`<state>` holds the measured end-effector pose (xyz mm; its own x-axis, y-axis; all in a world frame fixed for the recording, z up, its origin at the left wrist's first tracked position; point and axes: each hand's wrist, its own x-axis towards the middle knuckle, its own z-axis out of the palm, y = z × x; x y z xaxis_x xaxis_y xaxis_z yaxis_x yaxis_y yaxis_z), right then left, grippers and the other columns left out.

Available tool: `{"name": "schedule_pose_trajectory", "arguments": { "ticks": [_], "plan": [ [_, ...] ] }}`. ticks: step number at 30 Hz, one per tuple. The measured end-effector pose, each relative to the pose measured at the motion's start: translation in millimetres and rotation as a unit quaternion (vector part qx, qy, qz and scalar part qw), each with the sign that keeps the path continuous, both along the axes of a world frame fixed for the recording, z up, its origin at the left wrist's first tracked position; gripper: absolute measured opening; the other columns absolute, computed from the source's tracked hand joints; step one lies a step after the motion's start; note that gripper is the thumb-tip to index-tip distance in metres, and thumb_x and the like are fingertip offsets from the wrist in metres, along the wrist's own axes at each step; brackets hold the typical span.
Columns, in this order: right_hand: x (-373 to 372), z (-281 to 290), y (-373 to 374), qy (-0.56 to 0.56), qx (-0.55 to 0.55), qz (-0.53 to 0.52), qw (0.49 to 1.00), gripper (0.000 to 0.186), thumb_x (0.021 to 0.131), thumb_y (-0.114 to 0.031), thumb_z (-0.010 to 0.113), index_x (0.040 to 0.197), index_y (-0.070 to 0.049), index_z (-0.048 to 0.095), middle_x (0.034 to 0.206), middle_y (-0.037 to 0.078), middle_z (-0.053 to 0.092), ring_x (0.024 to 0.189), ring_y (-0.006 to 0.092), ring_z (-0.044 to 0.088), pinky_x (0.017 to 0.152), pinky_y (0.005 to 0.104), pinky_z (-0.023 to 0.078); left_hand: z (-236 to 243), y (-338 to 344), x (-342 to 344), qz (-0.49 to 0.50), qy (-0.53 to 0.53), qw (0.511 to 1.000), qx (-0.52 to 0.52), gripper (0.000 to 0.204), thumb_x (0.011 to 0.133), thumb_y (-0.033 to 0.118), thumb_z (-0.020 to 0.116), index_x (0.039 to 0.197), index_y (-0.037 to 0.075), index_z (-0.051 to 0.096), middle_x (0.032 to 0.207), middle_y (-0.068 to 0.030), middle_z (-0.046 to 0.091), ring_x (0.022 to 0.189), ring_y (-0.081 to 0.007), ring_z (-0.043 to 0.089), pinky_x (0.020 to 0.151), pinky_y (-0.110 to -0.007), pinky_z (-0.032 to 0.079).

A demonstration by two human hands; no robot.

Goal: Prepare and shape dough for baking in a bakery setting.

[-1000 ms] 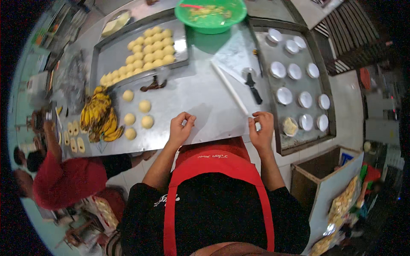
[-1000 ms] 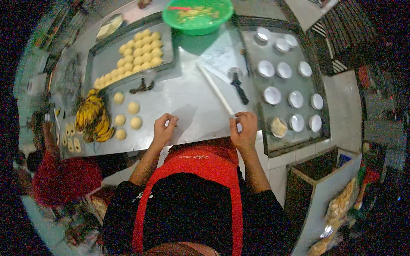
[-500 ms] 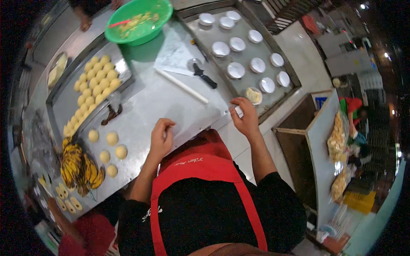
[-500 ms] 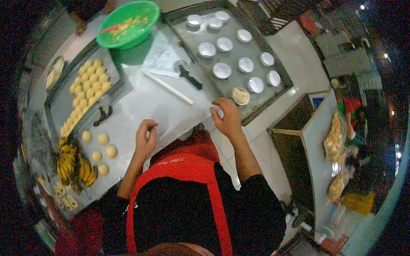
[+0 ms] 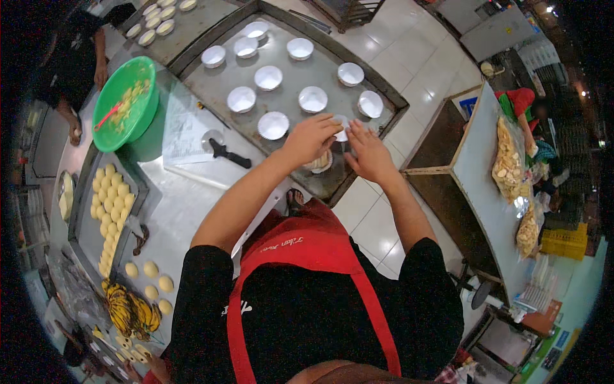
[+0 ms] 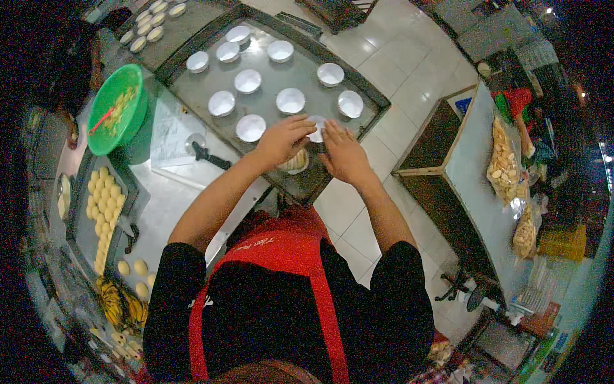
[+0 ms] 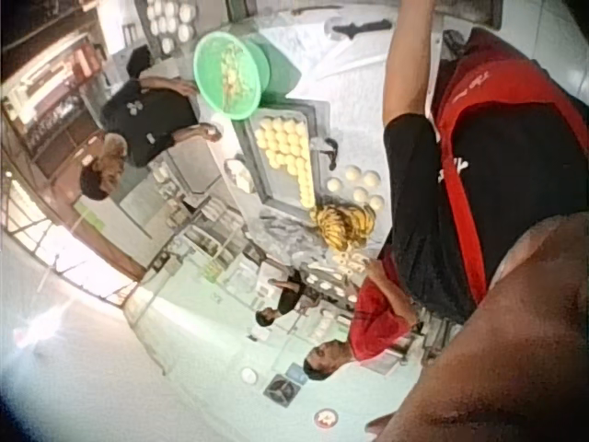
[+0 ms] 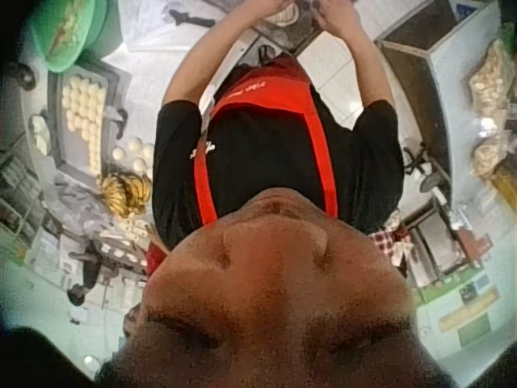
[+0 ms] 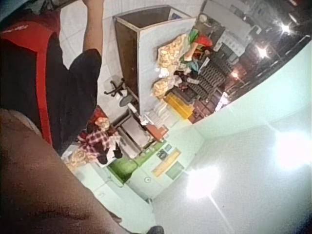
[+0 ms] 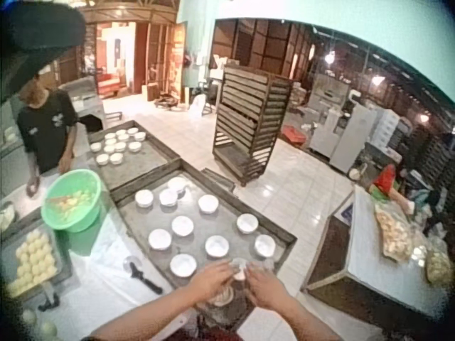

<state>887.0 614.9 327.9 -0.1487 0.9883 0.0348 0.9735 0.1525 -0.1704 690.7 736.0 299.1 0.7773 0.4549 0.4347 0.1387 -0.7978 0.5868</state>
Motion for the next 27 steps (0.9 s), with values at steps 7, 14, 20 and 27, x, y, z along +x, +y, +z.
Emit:
{"name": "schedule_pose_trajectory", "arguments": {
  "ticks": [7,14,20,27],
  "plan": [
    [25,-14,18,-0.053,-0.102,0.102,0.988,0.073,0.096,-0.052,0.05,0.143,0.003,0.043,0.155,0.021,0.036,0.148,0.0321,0.026,0.12,0.0514,0.022,-35,40,37,-0.062,0.164,0.974,0.145,0.05,0.09,0.028,0.064,0.137,0.013,0.056,0.145,-0.0028,0.053,0.144,-0.0281,0.036,0.114,-0.05,0.034],
    [33,-10,15,-0.047,-0.124,0.118,0.984,0.076,0.094,-0.067,0.042,0.15,-0.016,0.041,0.159,0.019,0.029,0.149,0.0334,0.023,0.119,0.0554,0.019,-27,45,22,-0.043,0.294,0.936,0.187,0.067,0.091,0.039,0.06,0.15,0.014,0.041,0.16,-0.0004,0.032,0.152,-0.0308,0.016,0.118,-0.063,0.017],
    [39,-10,15,-0.096,-0.172,0.114,0.974,0.085,0.092,-0.072,0.038,0.151,-0.01,0.039,0.159,0.019,0.029,0.15,0.0312,0.023,0.121,0.0521,0.017,-35,50,13,-0.026,0.319,0.925,0.205,0.072,0.089,0.043,0.061,0.151,0.015,0.039,0.163,0.0021,0.026,0.153,-0.0289,0.011,0.116,-0.071,0.009],
    [43,-14,19,-0.099,-0.21,0.119,0.965,0.092,0.092,-0.074,0.035,0.151,-0.003,0.036,0.159,0.019,0.029,0.149,0.0295,0.025,0.122,0.0517,0.015,-27,46,14,-0.016,0.353,0.915,0.195,0.076,0.088,0.044,0.062,0.153,0.015,0.036,0.163,0.0029,0.024,0.153,-0.0285,0.009,0.115,-0.073,0.004]
  ]
}}
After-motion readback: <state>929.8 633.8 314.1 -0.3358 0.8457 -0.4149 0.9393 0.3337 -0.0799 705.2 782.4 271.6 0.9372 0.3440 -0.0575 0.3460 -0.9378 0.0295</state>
